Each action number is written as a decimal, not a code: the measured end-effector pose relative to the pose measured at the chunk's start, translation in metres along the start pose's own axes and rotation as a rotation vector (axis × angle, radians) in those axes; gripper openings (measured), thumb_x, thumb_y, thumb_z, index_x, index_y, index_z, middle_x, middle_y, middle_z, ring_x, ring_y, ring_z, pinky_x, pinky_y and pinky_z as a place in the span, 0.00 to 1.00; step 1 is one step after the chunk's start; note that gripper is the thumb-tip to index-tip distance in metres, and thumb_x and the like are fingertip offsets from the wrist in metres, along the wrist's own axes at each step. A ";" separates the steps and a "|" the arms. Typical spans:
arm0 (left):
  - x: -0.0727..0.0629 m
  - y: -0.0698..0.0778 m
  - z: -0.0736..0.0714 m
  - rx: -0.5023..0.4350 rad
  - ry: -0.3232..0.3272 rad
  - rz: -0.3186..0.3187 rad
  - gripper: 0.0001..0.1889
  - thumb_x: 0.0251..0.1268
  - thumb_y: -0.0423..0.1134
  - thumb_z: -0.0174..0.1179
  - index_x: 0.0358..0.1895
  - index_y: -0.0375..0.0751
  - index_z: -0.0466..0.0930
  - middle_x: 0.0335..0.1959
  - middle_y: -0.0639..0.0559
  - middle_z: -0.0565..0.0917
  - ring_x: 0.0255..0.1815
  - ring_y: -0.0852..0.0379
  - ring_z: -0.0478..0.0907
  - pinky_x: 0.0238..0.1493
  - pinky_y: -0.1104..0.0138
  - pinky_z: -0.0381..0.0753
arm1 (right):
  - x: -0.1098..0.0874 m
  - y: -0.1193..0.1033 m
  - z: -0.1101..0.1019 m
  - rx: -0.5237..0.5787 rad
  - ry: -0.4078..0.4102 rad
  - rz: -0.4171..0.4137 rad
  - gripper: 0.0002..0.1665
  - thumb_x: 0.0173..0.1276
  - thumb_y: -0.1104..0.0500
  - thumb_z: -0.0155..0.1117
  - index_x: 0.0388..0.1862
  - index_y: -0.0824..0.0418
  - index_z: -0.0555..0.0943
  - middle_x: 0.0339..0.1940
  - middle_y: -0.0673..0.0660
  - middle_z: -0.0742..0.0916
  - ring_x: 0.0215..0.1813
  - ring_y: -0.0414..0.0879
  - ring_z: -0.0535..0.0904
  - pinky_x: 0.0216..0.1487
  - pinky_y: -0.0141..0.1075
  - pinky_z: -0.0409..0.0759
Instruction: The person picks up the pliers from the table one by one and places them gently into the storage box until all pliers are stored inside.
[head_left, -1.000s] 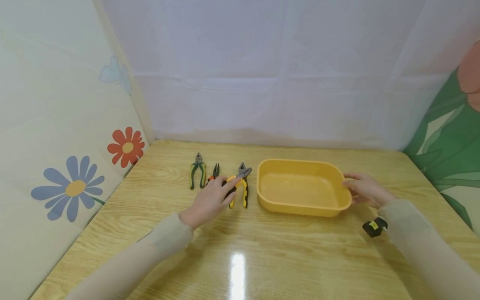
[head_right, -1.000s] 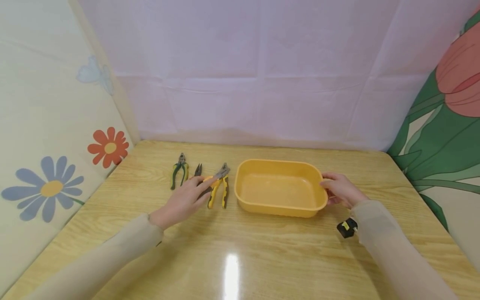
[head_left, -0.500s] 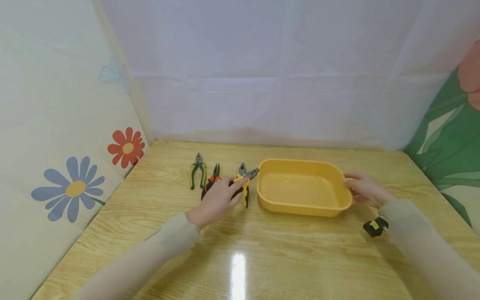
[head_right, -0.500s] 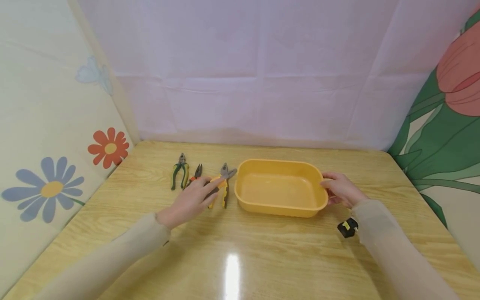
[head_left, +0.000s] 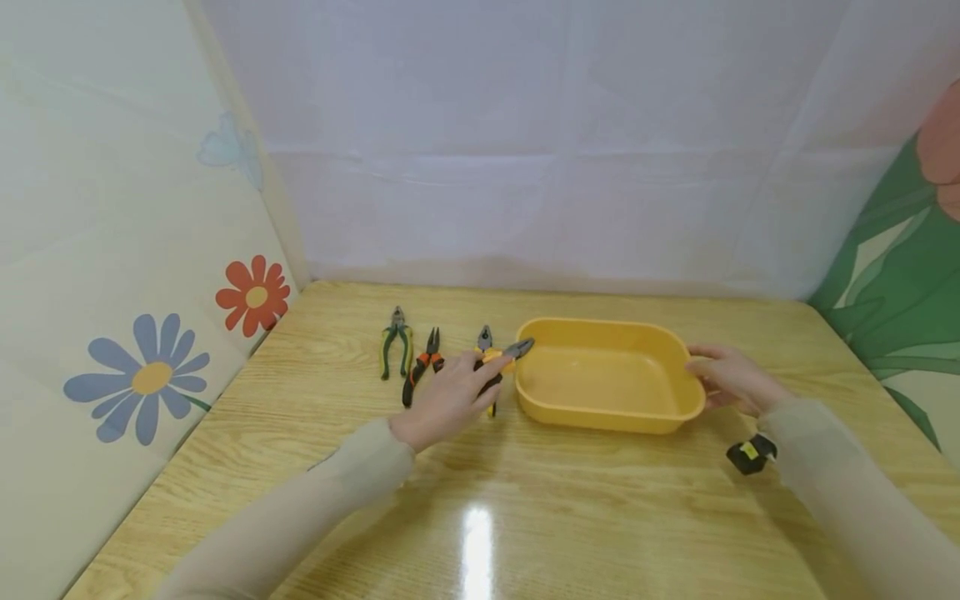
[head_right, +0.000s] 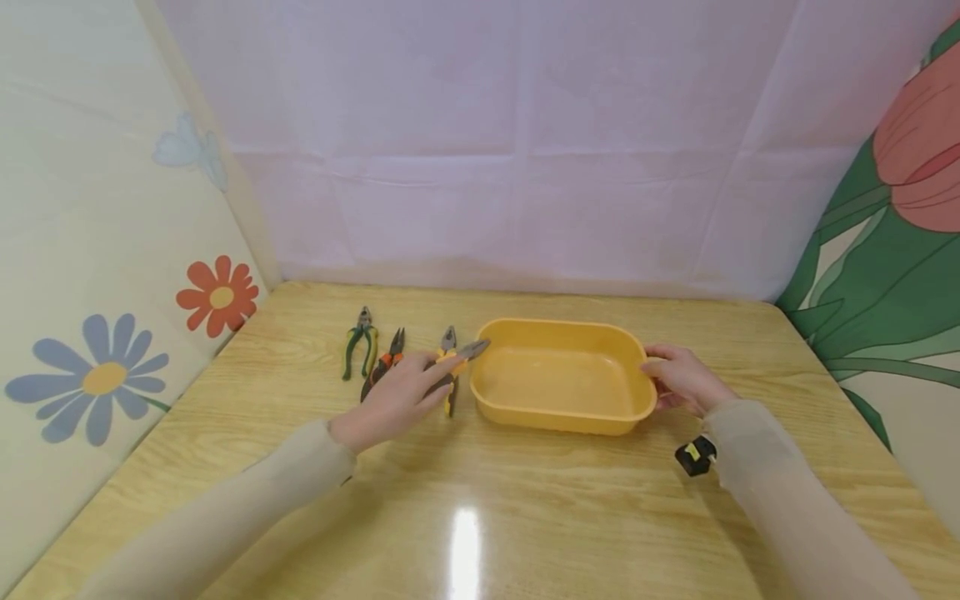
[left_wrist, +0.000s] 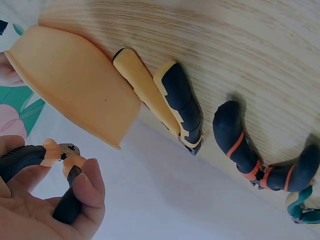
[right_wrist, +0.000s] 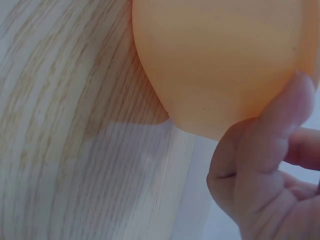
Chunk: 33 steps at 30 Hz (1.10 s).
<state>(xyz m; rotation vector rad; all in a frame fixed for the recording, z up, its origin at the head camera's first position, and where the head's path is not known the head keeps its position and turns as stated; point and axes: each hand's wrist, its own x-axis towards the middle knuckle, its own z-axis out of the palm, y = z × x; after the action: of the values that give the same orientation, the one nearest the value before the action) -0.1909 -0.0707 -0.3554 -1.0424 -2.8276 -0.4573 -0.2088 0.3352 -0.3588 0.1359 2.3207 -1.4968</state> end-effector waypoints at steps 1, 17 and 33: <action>0.001 0.000 0.000 -0.008 0.003 0.014 0.24 0.78 0.45 0.47 0.73 0.48 0.64 0.44 0.41 0.73 0.34 0.51 0.66 0.34 0.62 0.66 | 0.000 0.000 0.000 -0.001 -0.002 -0.002 0.35 0.76 0.62 0.44 0.72 0.80 0.45 0.34 0.50 0.84 0.33 0.39 0.81 0.33 0.37 0.83; 0.013 0.005 -0.001 -0.062 -0.010 0.092 0.24 0.78 0.41 0.48 0.73 0.48 0.64 0.54 0.38 0.74 0.38 0.51 0.68 0.39 0.60 0.69 | 0.000 0.000 0.000 -0.013 0.005 -0.002 0.35 0.77 0.62 0.42 0.72 0.80 0.44 0.33 0.49 0.83 0.33 0.39 0.81 0.32 0.37 0.83; 0.033 0.019 -0.009 -0.040 -0.135 0.138 0.25 0.79 0.43 0.45 0.75 0.48 0.60 0.58 0.36 0.71 0.50 0.46 0.71 0.46 0.56 0.74 | 0.000 0.001 -0.001 -0.012 0.000 -0.005 0.36 0.77 0.61 0.42 0.72 0.80 0.43 0.33 0.49 0.83 0.33 0.39 0.81 0.31 0.36 0.83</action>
<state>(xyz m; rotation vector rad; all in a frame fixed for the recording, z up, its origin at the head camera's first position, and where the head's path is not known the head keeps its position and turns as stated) -0.2037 -0.0396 -0.3361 -1.3138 -2.8465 -0.4468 -0.2090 0.3363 -0.3596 0.1267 2.3311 -1.4856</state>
